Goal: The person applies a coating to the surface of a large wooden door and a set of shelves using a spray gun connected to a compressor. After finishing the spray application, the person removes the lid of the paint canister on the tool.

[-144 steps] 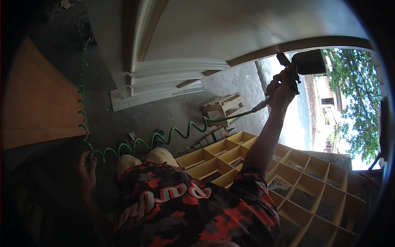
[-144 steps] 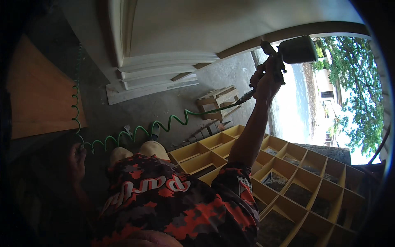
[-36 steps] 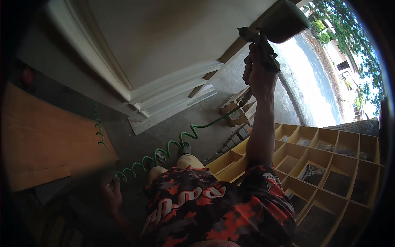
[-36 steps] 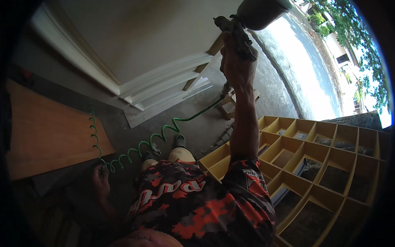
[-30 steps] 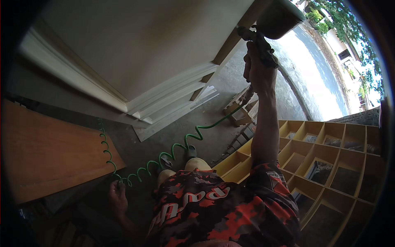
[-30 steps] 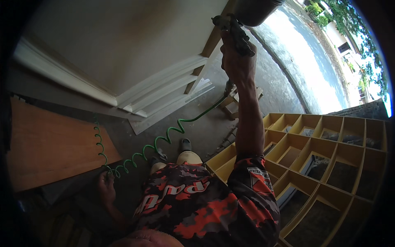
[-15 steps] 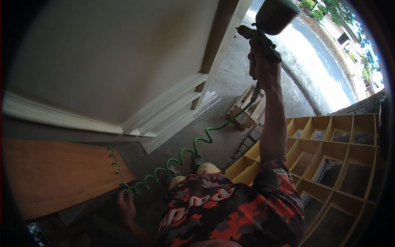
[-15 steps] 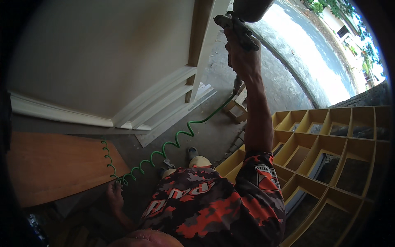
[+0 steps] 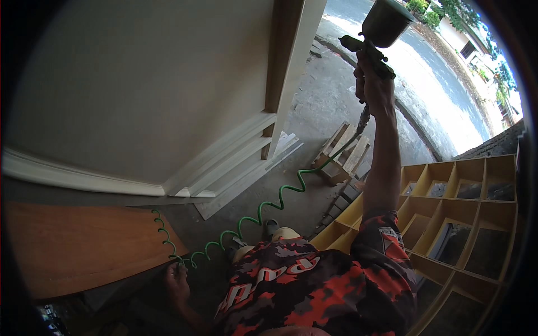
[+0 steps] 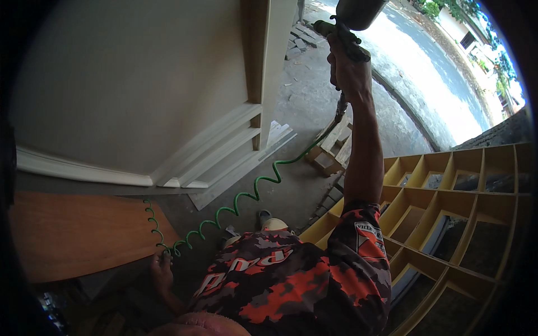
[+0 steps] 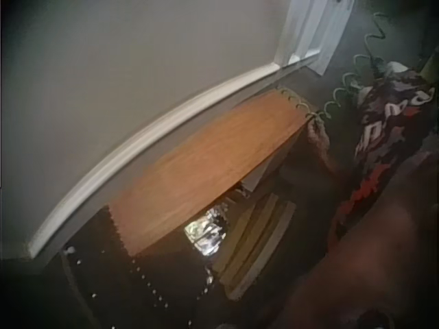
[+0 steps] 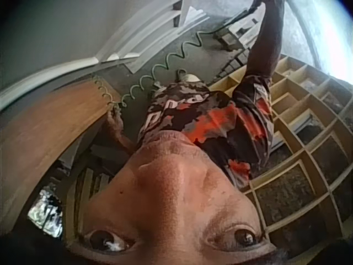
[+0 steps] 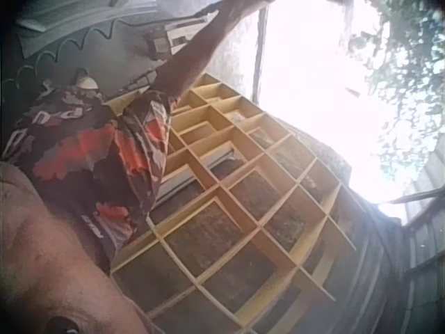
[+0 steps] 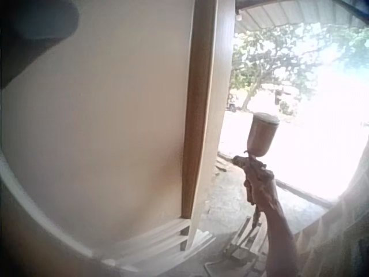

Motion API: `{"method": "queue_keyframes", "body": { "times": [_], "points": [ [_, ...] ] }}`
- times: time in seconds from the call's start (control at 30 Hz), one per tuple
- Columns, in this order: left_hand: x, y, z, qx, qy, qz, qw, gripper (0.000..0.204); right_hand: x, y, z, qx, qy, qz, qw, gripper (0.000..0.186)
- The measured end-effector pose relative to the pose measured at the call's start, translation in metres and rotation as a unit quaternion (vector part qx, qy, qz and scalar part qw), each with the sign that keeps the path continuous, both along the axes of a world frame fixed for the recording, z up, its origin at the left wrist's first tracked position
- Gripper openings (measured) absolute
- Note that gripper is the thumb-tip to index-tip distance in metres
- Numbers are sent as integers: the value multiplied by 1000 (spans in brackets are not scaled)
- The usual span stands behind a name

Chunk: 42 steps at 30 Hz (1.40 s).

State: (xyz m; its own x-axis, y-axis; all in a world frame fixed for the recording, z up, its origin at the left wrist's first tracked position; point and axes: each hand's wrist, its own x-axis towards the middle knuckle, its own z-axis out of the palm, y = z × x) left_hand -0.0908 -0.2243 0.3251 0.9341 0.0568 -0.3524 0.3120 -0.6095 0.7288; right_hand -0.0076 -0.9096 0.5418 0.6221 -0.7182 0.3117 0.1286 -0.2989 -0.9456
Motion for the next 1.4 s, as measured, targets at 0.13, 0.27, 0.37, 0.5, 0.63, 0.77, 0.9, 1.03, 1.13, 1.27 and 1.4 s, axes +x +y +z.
{"method": "queue_keyframes", "body": {
  "times": [0.13,0.27,0.37,0.5,0.63,0.77,0.9,1.03,1.13,1.27,1.4],
  "points": [
    [0,-6,2,1,8,-6,1000,35,4,-21,4,-46,7,-44,998,41],
    [-1,-5,-1,-4,-2,-2,1000,34,2,-23,8,-55,-5,-45,997,46],
    [-5,-2,4,-24,-16,-10,1000,33,-5,-5,16,-2,3,-13,1000,45],
    [-2,-1,10,-10,-17,-15,1000,31,-11,13,16,2,5,0,1000,44],
    [-10,13,11,-10,-24,-12,1000,30,-17,34,20,21,-22,23,999,44],
    [-8,28,7,-8,-13,-10,1000,30,-20,55,12,14,-15,28,999,33],
    [-15,47,10,-10,-17,-6,1000,31,-24,89,20,-1,4,23,1000,40],
    [-17,74,2,-25,-22,-3,999,30,-21,118,19,20,-15,43,999,31],
    [-17,86,4,-26,-25,-8,999,28,-19,137,19,24,-15,46,999,32],
    [-20,103,5,-36,-23,3,999,27,-16,160,13,29,-3,62,998,31],
    [-16,122,-5,-40,-25,1,999,26,-12,192,11,29,-16,70,997,40]
  ]
}}
